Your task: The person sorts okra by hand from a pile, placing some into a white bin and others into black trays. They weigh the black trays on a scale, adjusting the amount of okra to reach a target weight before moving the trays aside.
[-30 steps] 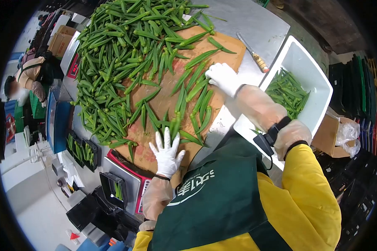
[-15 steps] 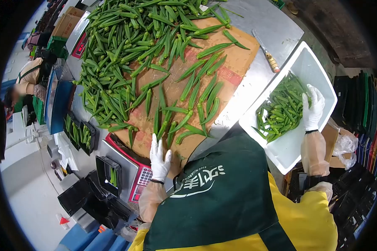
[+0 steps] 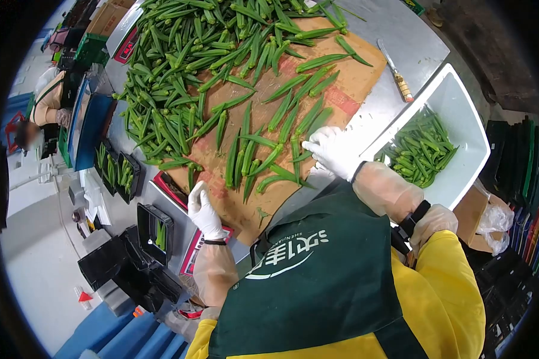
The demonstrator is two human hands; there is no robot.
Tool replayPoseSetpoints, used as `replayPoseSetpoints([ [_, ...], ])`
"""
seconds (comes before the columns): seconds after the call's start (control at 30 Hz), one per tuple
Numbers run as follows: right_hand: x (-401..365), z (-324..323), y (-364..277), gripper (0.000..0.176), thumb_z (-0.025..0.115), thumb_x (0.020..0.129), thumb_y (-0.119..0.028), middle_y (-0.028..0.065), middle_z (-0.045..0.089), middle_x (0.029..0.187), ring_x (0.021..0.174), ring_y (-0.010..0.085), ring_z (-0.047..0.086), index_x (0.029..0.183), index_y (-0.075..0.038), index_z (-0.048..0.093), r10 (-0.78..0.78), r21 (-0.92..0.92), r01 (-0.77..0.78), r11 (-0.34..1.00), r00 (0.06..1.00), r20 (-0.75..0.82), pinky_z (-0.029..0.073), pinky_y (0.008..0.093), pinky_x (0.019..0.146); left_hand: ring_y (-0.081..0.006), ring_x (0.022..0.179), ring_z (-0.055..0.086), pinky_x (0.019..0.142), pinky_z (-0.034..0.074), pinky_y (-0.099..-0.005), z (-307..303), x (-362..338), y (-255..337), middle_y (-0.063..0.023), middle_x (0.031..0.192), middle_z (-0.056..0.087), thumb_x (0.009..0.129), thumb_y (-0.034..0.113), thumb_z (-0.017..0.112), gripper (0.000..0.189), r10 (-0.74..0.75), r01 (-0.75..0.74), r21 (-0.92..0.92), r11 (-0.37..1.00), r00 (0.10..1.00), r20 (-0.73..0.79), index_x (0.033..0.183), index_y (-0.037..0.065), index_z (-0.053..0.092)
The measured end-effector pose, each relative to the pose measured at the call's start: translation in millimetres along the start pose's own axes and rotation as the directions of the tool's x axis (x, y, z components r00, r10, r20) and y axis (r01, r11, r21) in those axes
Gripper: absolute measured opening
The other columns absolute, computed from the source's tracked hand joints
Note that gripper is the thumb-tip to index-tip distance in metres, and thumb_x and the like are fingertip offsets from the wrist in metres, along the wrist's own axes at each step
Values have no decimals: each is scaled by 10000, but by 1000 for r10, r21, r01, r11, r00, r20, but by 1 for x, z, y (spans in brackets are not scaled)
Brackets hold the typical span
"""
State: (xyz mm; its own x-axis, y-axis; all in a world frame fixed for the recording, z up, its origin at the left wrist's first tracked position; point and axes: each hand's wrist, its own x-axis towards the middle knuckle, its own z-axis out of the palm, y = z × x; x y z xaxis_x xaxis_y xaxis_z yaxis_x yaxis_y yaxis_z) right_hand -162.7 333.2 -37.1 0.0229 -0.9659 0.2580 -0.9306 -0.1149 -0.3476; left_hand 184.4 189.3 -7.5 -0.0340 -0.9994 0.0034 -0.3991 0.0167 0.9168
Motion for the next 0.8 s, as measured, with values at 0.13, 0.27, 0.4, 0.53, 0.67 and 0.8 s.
replayPoseSetpoints([
  [0.13,6,-4,7,286,702,777,-211,29,615,997,1022,252,555,1055,-155,666,84,11,-84,996,996,13,424,397,895,-181,1081,627,959,484,-292,40,8,11,-102,1181,660,906,-54,605,313,103,-110,51,993,987,127,1217,-28,615],
  [0.27,-3,-7,12,292,701,806,-210,79,623,1049,1001,299,585,1076,-118,639,314,249,-333,910,943,114,456,427,858,-179,1074,632,945,494,-294,73,24,8,-106,1182,661,882,-77,616,354,-8,1,37,999,984,181,1229,-10,613],
  [0.4,-1,-20,-12,334,650,848,-99,121,589,1094,973,331,594,1176,-83,587,298,470,-317,824,947,117,491,390,854,-160,983,644,896,509,-288,69,35,-14,-79,1094,670,872,-61,637,288,14,-27,99,995,992,127,1154,-3,634],
  [0.53,3,-2,-23,337,618,794,-64,122,547,977,928,319,588,1128,-79,572,194,399,-236,886,971,142,501,390,786,-175,855,653,809,522,-289,57,13,6,-82,993,664,853,-23,673,158,148,-160,52,986,971,190,1003,28,665],
  [0.67,14,12,-38,275,654,810,-138,107,563,944,895,313,596,1070,-81,588,168,450,-243,859,965,201,505,400,755,-288,908,613,781,510,-394,61,-39,25,-104,964,630,798,198,753,292,225,-547,447,708,774,591,1058,110,652],
  [0.8,21,-9,-14,244,637,860,-145,88,645,976,890,283,641,1092,-67,628,245,459,-332,824,940,239,522,378,788,-295,915,583,770,488,-412,46,-51,14,-80,925,607,757,205,762,278,231,-577,579,576,794,562,1002,130,655],
])
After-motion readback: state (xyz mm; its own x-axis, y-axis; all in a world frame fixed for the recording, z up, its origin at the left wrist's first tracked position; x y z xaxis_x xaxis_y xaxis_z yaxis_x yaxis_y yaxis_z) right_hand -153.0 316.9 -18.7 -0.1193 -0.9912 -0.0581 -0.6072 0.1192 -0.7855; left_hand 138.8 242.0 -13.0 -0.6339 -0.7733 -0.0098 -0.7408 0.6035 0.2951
